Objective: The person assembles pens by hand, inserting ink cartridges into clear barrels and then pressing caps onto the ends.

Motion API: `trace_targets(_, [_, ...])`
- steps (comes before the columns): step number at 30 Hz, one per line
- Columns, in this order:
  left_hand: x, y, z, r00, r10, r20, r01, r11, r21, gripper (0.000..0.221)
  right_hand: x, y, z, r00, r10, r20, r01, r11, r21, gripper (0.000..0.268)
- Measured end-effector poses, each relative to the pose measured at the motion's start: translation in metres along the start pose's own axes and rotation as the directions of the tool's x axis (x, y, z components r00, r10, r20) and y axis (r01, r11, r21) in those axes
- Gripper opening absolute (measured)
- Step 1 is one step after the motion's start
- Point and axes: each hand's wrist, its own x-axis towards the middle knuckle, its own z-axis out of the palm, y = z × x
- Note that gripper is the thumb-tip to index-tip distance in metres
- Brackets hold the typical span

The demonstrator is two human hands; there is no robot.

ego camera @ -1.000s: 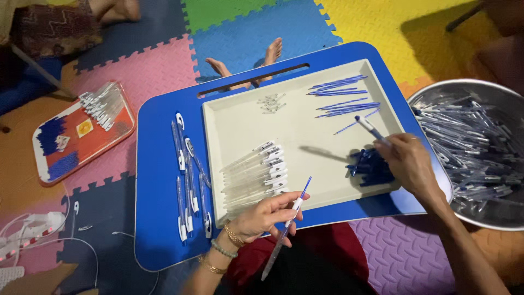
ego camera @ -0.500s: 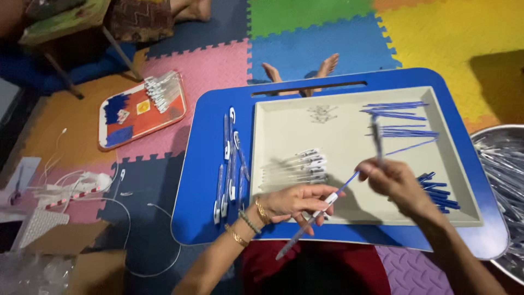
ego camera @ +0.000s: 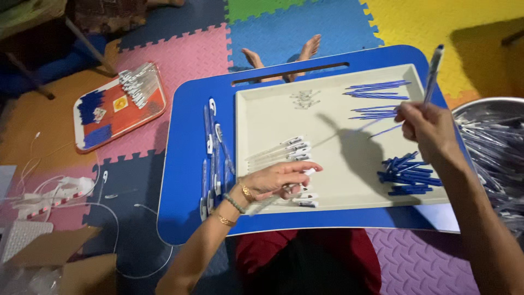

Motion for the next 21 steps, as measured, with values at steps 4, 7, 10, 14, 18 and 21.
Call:
trace_targets(4, [0.001, 0.014, -0.004, 0.996, -0.025, -0.085, 0.035, 0.991, 0.127, 0.052, 0.039, 0.034, -0.032, 0.983, 0.131, -0.126, -0.146, 0.982, -0.12, 0.023])
trace_targets(7, [0.003, 0.028, -0.013, 0.987, -0.041, -0.158, 0.088, 0.949, 0.303, 0.053, 0.035, 0.025, -0.039, 0.961, 0.209, -0.181, -0.261, 0.902, -0.345, 0.026])
trace_targets(10, [0.013, 0.058, -0.02, 0.971, -0.02, -0.24, 0.166, 0.778, 0.606, 0.053, 0.021, 0.019, -0.04, 0.978, 0.08, -0.194, -0.179, 0.8, -0.572, 0.021])
trace_targets(14, [0.078, 0.087, -0.055, 0.92, 0.028, -0.39, 0.373, 0.242, 0.896, 0.061, 0.024, 0.037, -0.022, 0.975, -0.192, -0.116, 0.071, 0.754, -0.653, 0.032])
trace_targets(18, [0.149, 0.071, -0.102, 0.85, 0.151, -0.504, 0.502, 0.054, 0.863, 0.085, -0.012, -0.03, 0.02, 1.0, -0.005, -0.025, -0.013, 0.747, -0.665, 0.038])
trace_targets(21, [0.203, 0.041, -0.141, 0.8, 0.466, -0.378, 0.539, -0.284, 0.793, 0.039, -0.025, -0.034, 0.027, 0.999, 0.047, 0.024, -0.02, 0.756, -0.655, 0.043])
